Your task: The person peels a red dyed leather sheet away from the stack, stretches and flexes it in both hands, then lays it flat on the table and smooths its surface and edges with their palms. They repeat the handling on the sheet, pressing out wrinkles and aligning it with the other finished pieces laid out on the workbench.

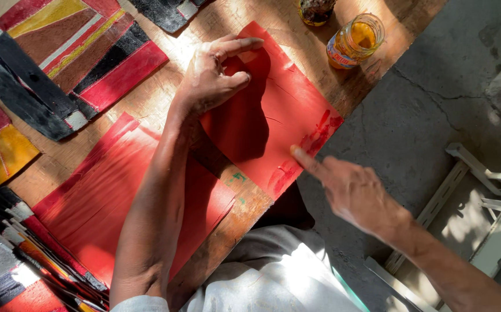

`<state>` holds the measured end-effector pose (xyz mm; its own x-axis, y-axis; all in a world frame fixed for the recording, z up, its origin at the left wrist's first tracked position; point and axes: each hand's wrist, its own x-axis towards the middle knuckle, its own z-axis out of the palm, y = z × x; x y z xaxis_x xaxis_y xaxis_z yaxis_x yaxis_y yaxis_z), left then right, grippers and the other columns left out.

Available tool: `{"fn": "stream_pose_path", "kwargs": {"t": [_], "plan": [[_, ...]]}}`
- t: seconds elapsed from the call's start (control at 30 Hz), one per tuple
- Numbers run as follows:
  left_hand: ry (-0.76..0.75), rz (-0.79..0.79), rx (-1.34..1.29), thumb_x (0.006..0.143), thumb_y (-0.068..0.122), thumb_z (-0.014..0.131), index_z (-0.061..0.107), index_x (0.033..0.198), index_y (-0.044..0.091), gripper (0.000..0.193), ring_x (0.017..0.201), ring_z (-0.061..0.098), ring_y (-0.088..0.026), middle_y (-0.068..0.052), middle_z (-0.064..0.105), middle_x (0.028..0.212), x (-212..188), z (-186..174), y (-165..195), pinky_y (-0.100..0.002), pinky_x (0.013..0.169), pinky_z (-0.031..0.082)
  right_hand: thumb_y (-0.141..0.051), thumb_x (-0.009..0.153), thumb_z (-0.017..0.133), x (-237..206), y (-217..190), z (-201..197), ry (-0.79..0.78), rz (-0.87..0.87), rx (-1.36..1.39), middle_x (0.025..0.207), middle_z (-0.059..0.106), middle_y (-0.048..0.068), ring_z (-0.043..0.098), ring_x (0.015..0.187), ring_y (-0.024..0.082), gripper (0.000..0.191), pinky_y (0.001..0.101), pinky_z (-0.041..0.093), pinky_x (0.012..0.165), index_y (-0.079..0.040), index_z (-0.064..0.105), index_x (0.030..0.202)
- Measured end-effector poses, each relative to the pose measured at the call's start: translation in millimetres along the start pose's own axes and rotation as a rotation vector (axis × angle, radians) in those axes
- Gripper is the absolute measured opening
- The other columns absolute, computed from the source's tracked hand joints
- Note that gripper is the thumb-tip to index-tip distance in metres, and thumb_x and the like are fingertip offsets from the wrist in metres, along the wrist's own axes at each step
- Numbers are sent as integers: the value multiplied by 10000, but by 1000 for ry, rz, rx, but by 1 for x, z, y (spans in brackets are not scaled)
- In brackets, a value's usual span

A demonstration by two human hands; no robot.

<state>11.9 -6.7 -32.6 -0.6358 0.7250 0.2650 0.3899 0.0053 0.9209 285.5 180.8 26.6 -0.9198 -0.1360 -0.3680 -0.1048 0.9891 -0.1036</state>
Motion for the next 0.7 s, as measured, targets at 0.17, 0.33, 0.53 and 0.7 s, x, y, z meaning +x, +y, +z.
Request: {"fn": "stream_pose_path", "kwargs": {"t": [0.17,0.33,0.53,0.7], "plan": [[21,-37,44,766,60,628,697,1314,71,552,990,663,-132,-74,718,1136,1,-1,3,-263,846,546,-6,875,553,-3,4,-3,84,1,163,751,497,46,542,487,137,833,281,576,435,-240,266,1621],[31,-165,79,747,74,636,707,1302,98,560,792,573,-155,-73,687,1053,0,0,5,-273,695,499,27,949,512,-4,12,6,30,74,42,753,513,48,547,517,138,769,261,567,403,-248,261,1622],[56,28,44,783,62,654,700,1300,66,519,899,639,-121,-53,707,1066,0,-1,3,-253,770,528,-15,806,589,-2,-2,0,244,-117,37,797,519,48,543,587,160,924,278,507,421,-112,206,1641],[42,-62,35,764,52,639,708,1278,67,518,839,604,-134,-58,690,1038,1,0,-2,-257,748,516,20,955,469,0,6,-6,-44,23,-394,757,511,50,533,541,123,798,256,493,362,-91,101,1654]]}}
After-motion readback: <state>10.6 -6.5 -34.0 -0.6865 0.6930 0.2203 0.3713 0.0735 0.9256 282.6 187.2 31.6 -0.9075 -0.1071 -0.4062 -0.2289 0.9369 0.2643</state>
